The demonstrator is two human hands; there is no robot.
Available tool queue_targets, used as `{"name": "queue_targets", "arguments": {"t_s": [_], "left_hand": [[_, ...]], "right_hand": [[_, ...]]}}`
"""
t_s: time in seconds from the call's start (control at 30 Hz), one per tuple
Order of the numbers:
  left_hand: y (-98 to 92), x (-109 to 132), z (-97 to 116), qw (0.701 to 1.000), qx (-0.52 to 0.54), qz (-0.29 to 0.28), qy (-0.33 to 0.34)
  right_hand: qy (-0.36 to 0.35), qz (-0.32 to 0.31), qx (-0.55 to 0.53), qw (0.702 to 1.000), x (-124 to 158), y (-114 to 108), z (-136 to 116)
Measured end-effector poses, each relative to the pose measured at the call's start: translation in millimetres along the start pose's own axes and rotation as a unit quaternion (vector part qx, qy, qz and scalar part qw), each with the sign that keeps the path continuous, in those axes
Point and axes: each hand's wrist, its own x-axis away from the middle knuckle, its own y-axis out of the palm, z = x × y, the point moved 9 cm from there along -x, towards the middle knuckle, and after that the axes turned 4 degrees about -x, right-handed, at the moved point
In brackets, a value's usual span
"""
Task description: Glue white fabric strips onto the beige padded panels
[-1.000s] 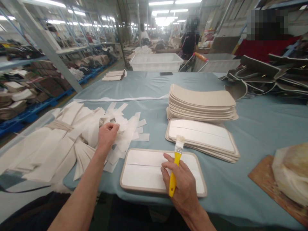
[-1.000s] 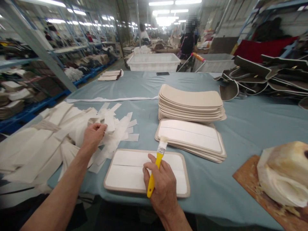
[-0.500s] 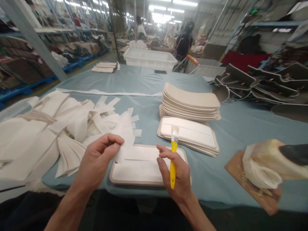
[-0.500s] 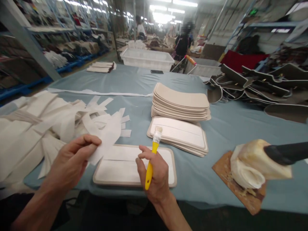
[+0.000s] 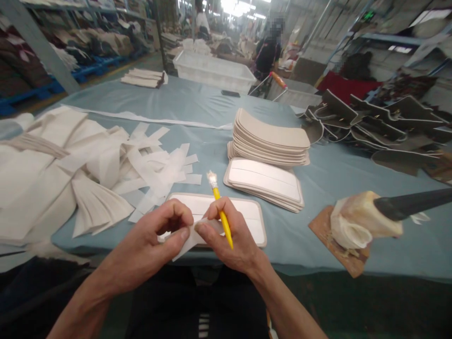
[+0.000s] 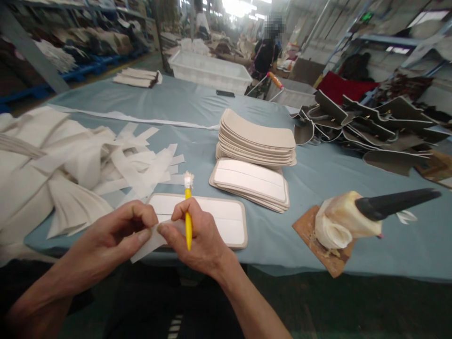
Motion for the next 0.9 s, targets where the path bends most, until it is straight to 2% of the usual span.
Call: {"name": "queue_targets", "arguments": {"t_s": [0.17, 0.3, 0.4, 0.53, 0.67, 0.77, 0.9], "left_hand": [[-6.3, 9, -37, 0.992, 0.014, 0.108, -0.066], [2.5, 26, -70, 0.978, 0.086, 0.130, -0.139], [12.1, 38, -85, 0.963, 0.154, 0.132, -0.179], [18.7, 49, -97, 0.955, 0.161, 0.132, -0.210], [9.2, 55, -106, 0.958, 0.109, 0.173, -0.203], [1.4, 55, -110, 0.957, 0.088, 0.202, -0.190], [-11.2, 55, -115, 0.949, 0.025, 0.249, -0.192]], "right_hand": [[-0.026, 0.016, 0.105, 0.994, 6, -3, -10], [-0.078, 0.005, 0.123, 0.989, 15, 1, -16], [-0.084, 0.003, 0.145, 0.986, 20, 7, -12], [-0.065, -0.024, 0.163, 0.984, 23, 22, -3], [-0.088, -0.044, 0.190, 0.977, 23, 37, -2], [-0.107, -0.026, 0.252, 0.962, 19, 45, 1], [-0.087, 0.009, 0.322, 0.943, 10, 51, 17]]}}
